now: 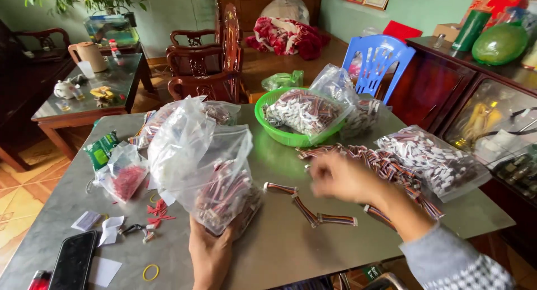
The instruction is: Packaging small wrapped items into plastic bags on a table
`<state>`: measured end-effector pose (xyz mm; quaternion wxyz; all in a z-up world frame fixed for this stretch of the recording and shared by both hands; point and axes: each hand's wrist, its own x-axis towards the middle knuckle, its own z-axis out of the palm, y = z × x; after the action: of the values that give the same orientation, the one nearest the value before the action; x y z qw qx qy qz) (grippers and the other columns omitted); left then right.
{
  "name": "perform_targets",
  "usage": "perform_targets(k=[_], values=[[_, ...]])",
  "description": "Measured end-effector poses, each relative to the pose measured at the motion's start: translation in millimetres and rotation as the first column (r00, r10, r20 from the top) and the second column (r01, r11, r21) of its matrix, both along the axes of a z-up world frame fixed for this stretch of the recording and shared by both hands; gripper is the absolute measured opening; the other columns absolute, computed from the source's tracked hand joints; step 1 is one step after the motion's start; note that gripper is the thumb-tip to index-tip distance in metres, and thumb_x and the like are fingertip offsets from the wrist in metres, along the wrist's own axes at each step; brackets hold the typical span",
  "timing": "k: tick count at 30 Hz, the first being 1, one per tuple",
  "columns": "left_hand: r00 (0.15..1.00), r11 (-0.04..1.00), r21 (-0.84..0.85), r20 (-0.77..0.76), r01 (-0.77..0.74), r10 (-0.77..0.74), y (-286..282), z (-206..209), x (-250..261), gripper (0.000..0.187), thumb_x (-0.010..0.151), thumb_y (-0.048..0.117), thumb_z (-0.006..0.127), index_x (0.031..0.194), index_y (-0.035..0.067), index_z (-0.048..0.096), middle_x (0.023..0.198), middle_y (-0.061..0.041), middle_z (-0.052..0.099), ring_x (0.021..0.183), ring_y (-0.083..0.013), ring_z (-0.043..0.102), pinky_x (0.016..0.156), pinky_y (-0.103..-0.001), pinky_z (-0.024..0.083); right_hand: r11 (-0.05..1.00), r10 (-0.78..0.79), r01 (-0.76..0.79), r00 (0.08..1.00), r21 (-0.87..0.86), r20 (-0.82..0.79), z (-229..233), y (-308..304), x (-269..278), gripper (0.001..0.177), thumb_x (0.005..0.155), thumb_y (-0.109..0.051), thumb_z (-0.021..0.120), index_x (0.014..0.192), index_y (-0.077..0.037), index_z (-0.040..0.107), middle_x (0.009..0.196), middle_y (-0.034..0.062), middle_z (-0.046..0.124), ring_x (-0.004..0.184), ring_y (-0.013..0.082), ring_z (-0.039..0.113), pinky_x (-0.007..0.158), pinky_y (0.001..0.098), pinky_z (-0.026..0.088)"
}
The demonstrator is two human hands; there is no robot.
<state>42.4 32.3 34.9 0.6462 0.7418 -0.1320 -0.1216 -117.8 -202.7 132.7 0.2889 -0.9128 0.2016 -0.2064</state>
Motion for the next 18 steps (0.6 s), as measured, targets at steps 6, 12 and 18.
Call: perform_targets(k=[6, 12, 18], values=[[0.999, 1.000, 0.015, -0.034, -0.007, 0.008, -9, -1, 2, 0.090, 0.055, 0.030, 0.088, 0.141, 0.021, 0.060, 0.126, -0.002, 0.074, 0.113, -0.0143, 0.067, 0.100, -0.029, 0.047, 0.972, -0.233, 0.211, 0.834, -0.100, -0.500, -108, -31, -52, 0.022, 0.071, -0.026, 0.081, 0.092, -0.025, 0.074, 0.079, -0.0092, 0.078, 0.078, 0.0115, 0.074, 0.069, 0.0302, 0.050], [0.999, 0.980, 0.197, -0.015, -0.026, 0.029, -7, 4, 2, 0.102, 0.055, 0.037, 0.084, 0.152, 0.035, 0.050, 0.135, 0.002, 0.068, 0.127, -0.0194, 0.061, 0.105, -0.037, 0.044, 0.982, -0.187, 0.189, 0.961, -0.006, -0.202, -114, -31, -77, 0.015, 0.100, -0.009, 0.055, 0.102, -0.011, 0.069, 0.114, 0.0023, 0.065, 0.097, 0.0138, 0.069, 0.090, 0.0271, 0.059], [0.997, 0.982, 0.178, 0.052, -0.062, 0.054, -10, -8, 5, 0.105, 0.053, 0.042, 0.080, 0.152, 0.033, 0.050, 0.132, 0.000, 0.069, 0.128, -0.0226, 0.061, 0.101, -0.041, 0.045, 0.755, -0.574, 0.634, 0.762, 0.165, -0.300, -82, -62, -140, 0.071, 0.071, -0.039, 0.084, 0.135, -0.020, 0.060, 0.143, 0.0019, 0.065, 0.131, 0.0171, 0.063, 0.105, 0.0353, 0.049]])
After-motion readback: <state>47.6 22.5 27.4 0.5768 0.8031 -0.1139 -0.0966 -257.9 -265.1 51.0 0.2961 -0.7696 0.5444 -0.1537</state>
